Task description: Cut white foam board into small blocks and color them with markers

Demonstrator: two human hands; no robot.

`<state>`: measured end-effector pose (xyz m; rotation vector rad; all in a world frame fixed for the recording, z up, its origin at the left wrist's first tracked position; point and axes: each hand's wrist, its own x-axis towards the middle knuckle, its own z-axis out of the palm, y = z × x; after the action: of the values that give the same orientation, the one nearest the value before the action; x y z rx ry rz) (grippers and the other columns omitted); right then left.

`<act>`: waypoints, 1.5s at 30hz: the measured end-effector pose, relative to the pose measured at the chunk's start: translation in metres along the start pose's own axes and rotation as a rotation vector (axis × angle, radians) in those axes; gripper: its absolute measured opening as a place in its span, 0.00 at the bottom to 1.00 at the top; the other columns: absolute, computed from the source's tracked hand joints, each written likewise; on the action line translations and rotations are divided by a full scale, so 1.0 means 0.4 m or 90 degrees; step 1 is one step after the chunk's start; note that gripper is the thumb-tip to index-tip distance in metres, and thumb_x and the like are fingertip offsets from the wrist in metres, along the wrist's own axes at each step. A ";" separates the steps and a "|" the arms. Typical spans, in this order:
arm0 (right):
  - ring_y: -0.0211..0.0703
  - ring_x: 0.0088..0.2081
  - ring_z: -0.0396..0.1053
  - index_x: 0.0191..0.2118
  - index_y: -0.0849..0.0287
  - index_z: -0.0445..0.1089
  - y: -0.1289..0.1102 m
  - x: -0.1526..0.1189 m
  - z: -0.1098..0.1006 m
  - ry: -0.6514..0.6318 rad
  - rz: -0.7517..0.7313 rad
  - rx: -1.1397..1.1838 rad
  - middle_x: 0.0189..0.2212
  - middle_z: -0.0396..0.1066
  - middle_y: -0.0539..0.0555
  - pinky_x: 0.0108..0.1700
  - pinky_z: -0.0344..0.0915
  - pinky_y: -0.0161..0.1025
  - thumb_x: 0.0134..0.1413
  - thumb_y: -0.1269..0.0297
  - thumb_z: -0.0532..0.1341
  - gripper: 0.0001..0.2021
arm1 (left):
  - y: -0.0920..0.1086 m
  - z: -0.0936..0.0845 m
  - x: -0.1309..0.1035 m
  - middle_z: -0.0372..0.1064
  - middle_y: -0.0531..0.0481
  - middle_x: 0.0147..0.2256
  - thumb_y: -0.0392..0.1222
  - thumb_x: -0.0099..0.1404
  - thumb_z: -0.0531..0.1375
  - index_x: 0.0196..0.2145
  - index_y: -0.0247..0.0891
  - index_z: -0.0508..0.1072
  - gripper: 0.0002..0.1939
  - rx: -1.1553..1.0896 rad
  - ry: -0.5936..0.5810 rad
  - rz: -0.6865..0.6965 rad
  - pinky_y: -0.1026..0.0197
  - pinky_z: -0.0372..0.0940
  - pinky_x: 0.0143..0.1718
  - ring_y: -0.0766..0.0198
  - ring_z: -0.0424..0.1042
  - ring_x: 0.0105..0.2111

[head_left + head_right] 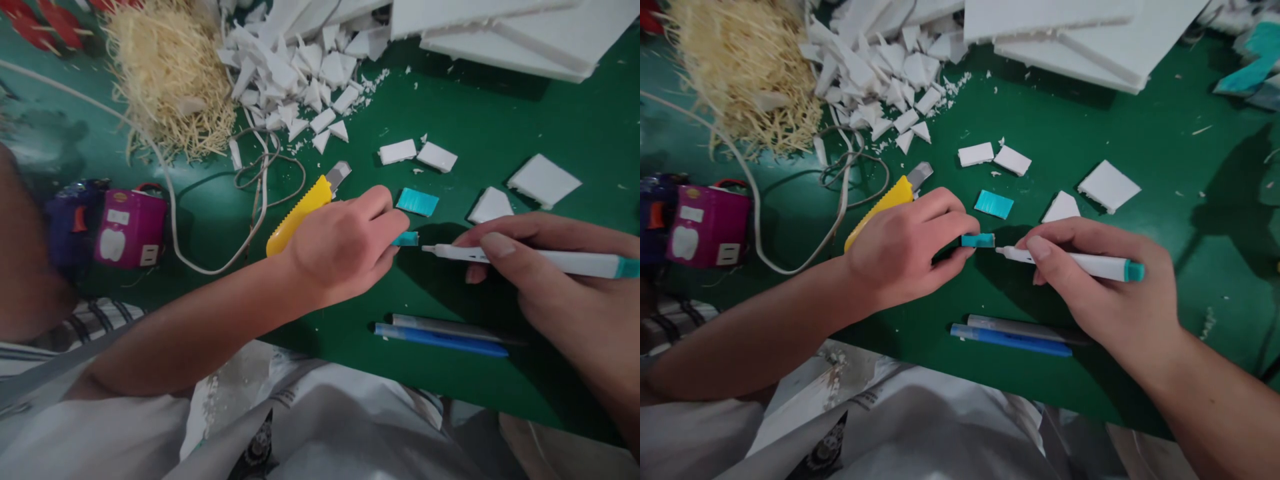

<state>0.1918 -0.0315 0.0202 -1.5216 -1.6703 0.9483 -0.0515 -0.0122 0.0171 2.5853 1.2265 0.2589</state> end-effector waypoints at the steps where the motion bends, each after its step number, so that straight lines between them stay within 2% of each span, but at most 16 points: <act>1: 0.39 0.21 0.67 0.31 0.46 0.84 0.003 0.000 -0.001 0.002 -0.002 -0.009 0.20 0.75 0.49 0.23 0.66 0.39 0.63 0.47 0.70 0.13 | 0.000 0.000 0.000 0.73 0.47 0.42 0.37 0.75 0.57 0.45 0.38 0.78 0.09 -0.001 -0.002 0.000 0.61 0.62 0.30 0.63 0.74 0.33; 11: 0.39 0.21 0.67 0.31 0.45 0.84 0.005 0.000 0.001 0.042 -0.020 -0.021 0.20 0.75 0.49 0.22 0.63 0.39 0.64 0.46 0.69 0.14 | -0.003 0.001 0.000 0.73 0.47 0.42 0.37 0.75 0.57 0.44 0.38 0.79 0.10 -0.006 0.010 0.007 0.60 0.61 0.30 0.63 0.73 0.32; 20: 0.42 0.22 0.69 0.31 0.45 0.84 0.000 -0.006 0.003 0.092 0.004 -0.035 0.21 0.74 0.51 0.24 0.69 0.43 0.60 0.38 0.68 0.18 | -0.018 0.000 0.001 0.73 0.48 0.42 0.35 0.73 0.58 0.46 0.39 0.79 0.09 -0.044 0.008 0.023 0.63 0.63 0.31 0.65 0.73 0.33; 25: 0.34 0.16 0.54 0.32 0.45 0.84 -0.014 -0.008 0.004 0.103 0.045 0.018 0.21 0.73 0.50 0.28 0.75 0.46 0.55 0.33 0.70 0.21 | -0.014 0.006 0.018 0.73 0.47 0.42 0.37 0.76 0.55 0.48 0.38 0.78 0.12 -0.017 0.006 0.008 0.61 0.65 0.32 0.62 0.75 0.35; 27: 0.33 0.15 0.51 0.33 0.44 0.84 -0.017 -0.008 0.005 0.103 0.048 0.032 0.21 0.74 0.49 0.30 0.75 0.47 0.55 0.34 0.70 0.20 | -0.009 0.007 0.028 0.74 0.45 0.43 0.37 0.77 0.53 0.50 0.38 0.77 0.13 0.015 0.012 -0.025 0.60 0.66 0.33 0.60 0.76 0.36; 31: 0.32 0.15 0.52 0.34 0.42 0.84 -0.017 -0.011 0.003 0.115 0.038 0.022 0.21 0.74 0.49 0.27 0.72 0.47 0.57 0.35 0.69 0.18 | 0.001 -0.003 0.046 0.75 0.44 0.47 0.36 0.76 0.52 0.59 0.40 0.72 0.18 0.039 0.039 -0.092 0.58 0.70 0.38 0.56 0.79 0.43; 33: 0.33 0.15 0.55 0.34 0.42 0.84 -0.016 -0.013 0.001 0.141 0.032 -0.011 0.22 0.74 0.50 0.24 0.67 0.45 0.57 0.33 0.68 0.20 | 0.001 -0.013 0.053 0.76 0.42 0.52 0.34 0.76 0.51 0.62 0.39 0.70 0.21 0.036 0.042 -0.104 0.56 0.73 0.46 0.55 0.78 0.49; 36: 0.35 0.18 0.60 0.36 0.43 0.84 -0.014 -0.015 0.001 0.163 0.014 -0.061 0.23 0.75 0.51 0.23 0.63 0.44 0.59 0.32 0.66 0.22 | -0.009 -0.016 0.064 0.71 0.41 0.64 0.30 0.75 0.48 0.68 0.39 0.66 0.27 0.037 0.059 -0.084 0.52 0.67 0.63 0.53 0.72 0.63; 38: 0.37 0.20 0.64 0.36 0.44 0.84 -0.013 -0.014 0.003 0.157 0.006 -0.059 0.24 0.76 0.51 0.25 0.65 0.44 0.59 0.31 0.65 0.23 | -0.025 -0.004 0.070 0.66 0.43 0.70 0.29 0.74 0.46 0.71 0.39 0.62 0.30 0.036 0.069 -0.066 0.50 0.64 0.68 0.51 0.64 0.71; 41: 0.39 0.23 0.70 0.35 0.46 0.84 -0.014 -0.011 0.007 0.138 0.012 0.009 0.23 0.75 0.50 0.28 0.70 0.46 0.59 0.33 0.68 0.21 | -0.049 0.021 0.074 0.65 0.40 0.70 0.27 0.73 0.47 0.73 0.38 0.59 0.33 0.025 0.057 -0.051 0.48 0.65 0.66 0.49 0.63 0.71; 45: 0.40 0.24 0.72 0.36 0.46 0.84 -0.013 -0.008 0.006 0.124 0.017 0.077 0.22 0.74 0.50 0.29 0.70 0.46 0.58 0.38 0.71 0.17 | -0.065 0.026 0.071 0.72 0.36 0.60 0.32 0.76 0.51 0.69 0.35 0.63 0.26 0.026 0.073 -0.046 0.46 0.67 0.62 0.47 0.70 0.62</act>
<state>0.1874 -0.0352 0.0234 -1.5076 -1.4335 0.8699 -0.0498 0.0238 0.0002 2.5848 1.3758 0.3765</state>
